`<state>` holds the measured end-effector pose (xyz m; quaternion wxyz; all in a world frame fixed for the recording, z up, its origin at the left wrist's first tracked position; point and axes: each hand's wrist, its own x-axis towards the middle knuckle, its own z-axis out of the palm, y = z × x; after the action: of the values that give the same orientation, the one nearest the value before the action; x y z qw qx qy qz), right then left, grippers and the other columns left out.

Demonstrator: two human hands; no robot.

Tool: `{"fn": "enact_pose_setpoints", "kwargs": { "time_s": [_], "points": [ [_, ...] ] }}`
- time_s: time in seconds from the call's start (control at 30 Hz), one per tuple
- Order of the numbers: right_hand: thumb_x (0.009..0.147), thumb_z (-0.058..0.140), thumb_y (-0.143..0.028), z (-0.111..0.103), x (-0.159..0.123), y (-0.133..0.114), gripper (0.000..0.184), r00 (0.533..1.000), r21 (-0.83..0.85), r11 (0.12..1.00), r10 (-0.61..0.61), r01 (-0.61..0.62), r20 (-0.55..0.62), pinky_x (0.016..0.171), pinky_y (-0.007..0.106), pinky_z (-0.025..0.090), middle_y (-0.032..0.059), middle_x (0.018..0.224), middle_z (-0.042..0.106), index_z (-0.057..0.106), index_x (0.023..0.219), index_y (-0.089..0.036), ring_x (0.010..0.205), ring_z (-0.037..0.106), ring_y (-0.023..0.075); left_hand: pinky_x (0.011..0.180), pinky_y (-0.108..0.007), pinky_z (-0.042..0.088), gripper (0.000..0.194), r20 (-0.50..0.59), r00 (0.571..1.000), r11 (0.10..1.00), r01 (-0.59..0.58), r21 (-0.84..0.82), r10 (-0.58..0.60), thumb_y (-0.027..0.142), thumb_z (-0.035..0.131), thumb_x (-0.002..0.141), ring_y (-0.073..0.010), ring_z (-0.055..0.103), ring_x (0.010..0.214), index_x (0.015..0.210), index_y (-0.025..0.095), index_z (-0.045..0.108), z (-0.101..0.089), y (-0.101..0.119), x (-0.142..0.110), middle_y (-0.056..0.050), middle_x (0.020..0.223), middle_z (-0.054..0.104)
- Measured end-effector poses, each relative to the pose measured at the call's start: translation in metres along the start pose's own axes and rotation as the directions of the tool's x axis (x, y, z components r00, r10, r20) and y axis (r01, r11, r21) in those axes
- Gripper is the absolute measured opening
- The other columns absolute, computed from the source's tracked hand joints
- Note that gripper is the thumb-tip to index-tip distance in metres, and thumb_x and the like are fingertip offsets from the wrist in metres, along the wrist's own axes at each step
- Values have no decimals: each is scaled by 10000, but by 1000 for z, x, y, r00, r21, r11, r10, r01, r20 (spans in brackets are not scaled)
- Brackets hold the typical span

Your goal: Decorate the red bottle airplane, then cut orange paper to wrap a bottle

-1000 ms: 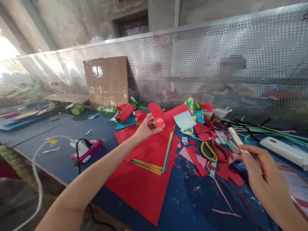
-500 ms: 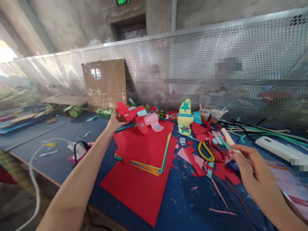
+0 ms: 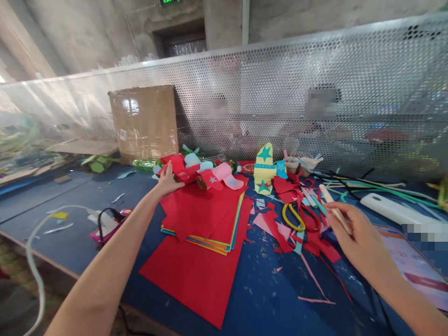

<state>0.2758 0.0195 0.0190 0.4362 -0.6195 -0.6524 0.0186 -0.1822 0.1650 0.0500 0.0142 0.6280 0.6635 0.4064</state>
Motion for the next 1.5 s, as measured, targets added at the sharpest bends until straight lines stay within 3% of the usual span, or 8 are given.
{"fn": "enact_pose_setpoints", "kwargs": {
  "time_s": [0.17, 0.33, 0.6, 0.83, 1.0, 1.13, 1.3, 1.5],
  "points": [
    [816, 455, -410, -3, 3, 0, 256, 1000, 3, 1000, 11, -11, 6, 753, 374, 479, 95, 953, 616, 536, 953, -210, 890, 609, 255, 1127, -508, 128, 848, -97, 990, 983, -85, 162, 102, 318, 617, 676, -358, 155, 1388, 1426, 168, 252, 17, 38, -16, -163, 1474, 239],
    [818, 463, -415, 0, 0, -1, 270, 1000, 19, 1000, 12, -12, 28, 736, 365, 481, 97, 958, 620, 548, 968, -207, 864, 618, 248, 1135, -456, 64, 759, 241, 908, 803, -415, 427, 341, 423, 672, 658, -340, 225, 1363, 1352, 224, 436, 40, 59, -27, -113, 1383, 429],
    [835, 440, -434, 5, -1, 5, 281, 999, 9, 1000, -26, 26, 41, 738, 348, 482, 86, 959, 625, 549, 985, -222, 833, 624, 233, 1053, -508, 191, 592, 279, 934, 751, -348, 561, 225, 470, 549, 807, -342, 466, 1134, 1356, 271, 447, 46, 51, -27, -134, 1171, 552],
    [825, 436, -441, 3, -1, 2, 291, 998, -11, 999, -31, 31, 54, 718, 346, 488, 87, 958, 631, 548, 985, -226, 829, 625, 240, 1009, -517, 252, 561, 222, 961, 747, -270, 608, 167, 411, 566, 802, -357, 479, 1095, 1339, 277, 471, 37, 46, -25, -145, 1121, 554],
    [827, 423, -450, 4, -1, 2, 306, 997, -17, 999, -41, 42, 59, 729, 354, 485, 96, 964, 626, 550, 989, -224, 863, 616, 250, 1032, -567, 232, 553, 136, 971, 770, -239, 591, 197, 467, 591, 779, -434, 321, 1274, 1293, 272, 529, 39, 45, -30, -153, 1347, 428],
    [836, 407, -463, 4, 1, 5, 338, 996, -55, 997, -41, 45, 76, 744, 369, 482, 115, 1001, 613, 549, 1019, -217, 885, 610, 261, 1114, -535, 106, 532, 98, 945, 767, -311, 562, 312, 489, 478, 849, -374, 123, 1394, 1321, 245, 498, 45, 52, -42, -98, 1475, 307],
    [830, 392, -442, 4, 3, 10, 358, 996, -108, 993, -31, 39, 81, 797, 411, 473, 132, 1025, 611, 554, 1043, -203, 911, 608, 284, 1157, -410, 113, 483, 220, 866, 712, -495, 499, 448, 432, 414, 890, -240, 350, 1335, 1301, 199, 511, 58, 62, -59, -76, 1388, 476],
    [827, 408, -449, 5, 2, 10, 357, 996, -110, 992, -57, 64, 68, 787, 410, 484, 129, 1020, 622, 560, 1039, -207, 909, 615, 287, 1137, -496, 144, 497, 215, 872, 722, -485, 493, 439, 389, 357, 909, -295, 436, 1272, 1276, 98, 524, 70, 54, -64, -152, 1339, 515]
  ]
}}
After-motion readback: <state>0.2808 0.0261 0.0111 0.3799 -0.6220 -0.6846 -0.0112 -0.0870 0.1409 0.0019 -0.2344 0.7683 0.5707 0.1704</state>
